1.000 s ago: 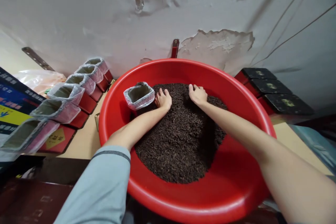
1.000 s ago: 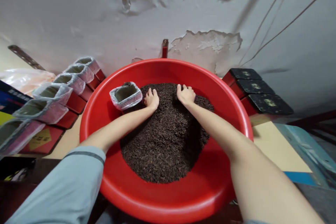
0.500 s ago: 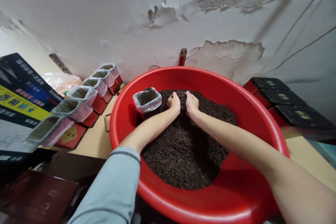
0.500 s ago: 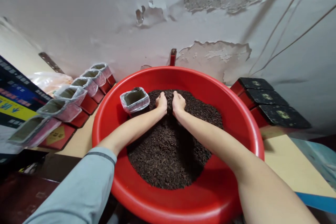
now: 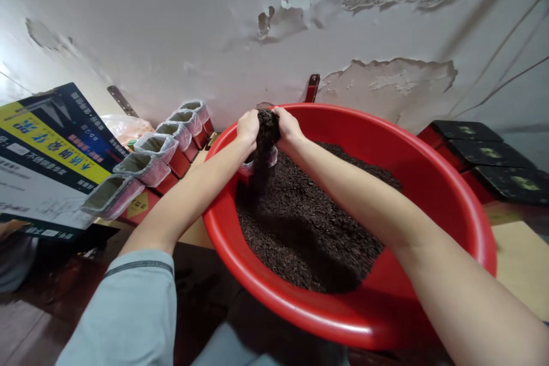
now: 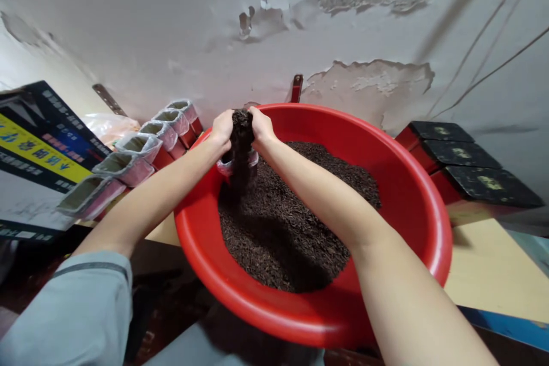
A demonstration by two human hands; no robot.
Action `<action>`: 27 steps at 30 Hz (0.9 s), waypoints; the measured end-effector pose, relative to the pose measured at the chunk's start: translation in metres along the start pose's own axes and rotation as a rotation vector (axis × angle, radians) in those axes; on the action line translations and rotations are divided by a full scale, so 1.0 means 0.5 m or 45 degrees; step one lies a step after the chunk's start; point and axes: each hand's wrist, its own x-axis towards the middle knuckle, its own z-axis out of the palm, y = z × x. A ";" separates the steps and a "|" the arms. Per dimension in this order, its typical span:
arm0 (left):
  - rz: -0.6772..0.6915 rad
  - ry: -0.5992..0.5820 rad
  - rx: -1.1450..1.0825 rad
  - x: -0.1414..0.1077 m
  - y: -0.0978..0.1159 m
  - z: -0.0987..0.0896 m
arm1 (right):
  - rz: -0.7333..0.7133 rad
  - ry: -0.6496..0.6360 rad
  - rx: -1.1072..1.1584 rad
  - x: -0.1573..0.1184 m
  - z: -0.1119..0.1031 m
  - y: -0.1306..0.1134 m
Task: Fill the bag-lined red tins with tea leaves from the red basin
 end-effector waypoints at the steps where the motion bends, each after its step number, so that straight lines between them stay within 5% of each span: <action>1: -0.008 0.009 0.006 -0.001 0.006 -0.015 | 0.019 -0.007 -0.057 -0.001 0.004 -0.008; 3: 0.066 0.033 0.120 -0.015 0.020 -0.035 | -0.005 0.039 -0.259 -0.003 -0.010 -0.029; 6: 0.344 0.060 0.436 -0.062 0.031 -0.027 | -0.181 0.126 -0.713 -0.004 -0.089 -0.063; 8: 0.519 -0.059 0.546 -0.106 0.018 0.003 | -0.305 0.107 -1.114 -0.009 -0.176 -0.082; 10: 0.616 -0.321 0.552 -0.154 -0.014 0.041 | -0.214 0.099 -1.630 -0.028 -0.276 -0.094; 12: 0.372 -0.546 0.551 -0.198 -0.059 0.077 | 0.103 0.204 -2.069 -0.066 -0.371 -0.094; 15: -0.292 -0.611 0.614 -0.252 -0.120 0.117 | 0.413 0.328 -2.392 -0.145 -0.464 -0.072; 17: -0.484 -0.588 0.638 -0.279 -0.138 0.139 | 0.424 0.346 -2.447 -0.191 -0.480 -0.051; 23: -0.588 -0.601 0.581 -0.346 -0.125 0.216 | 0.533 0.482 -2.203 -0.243 -0.430 -0.025; 27: -0.639 -0.568 0.487 -0.352 -0.134 0.234 | 0.543 0.504 -1.845 -0.262 -0.414 -0.014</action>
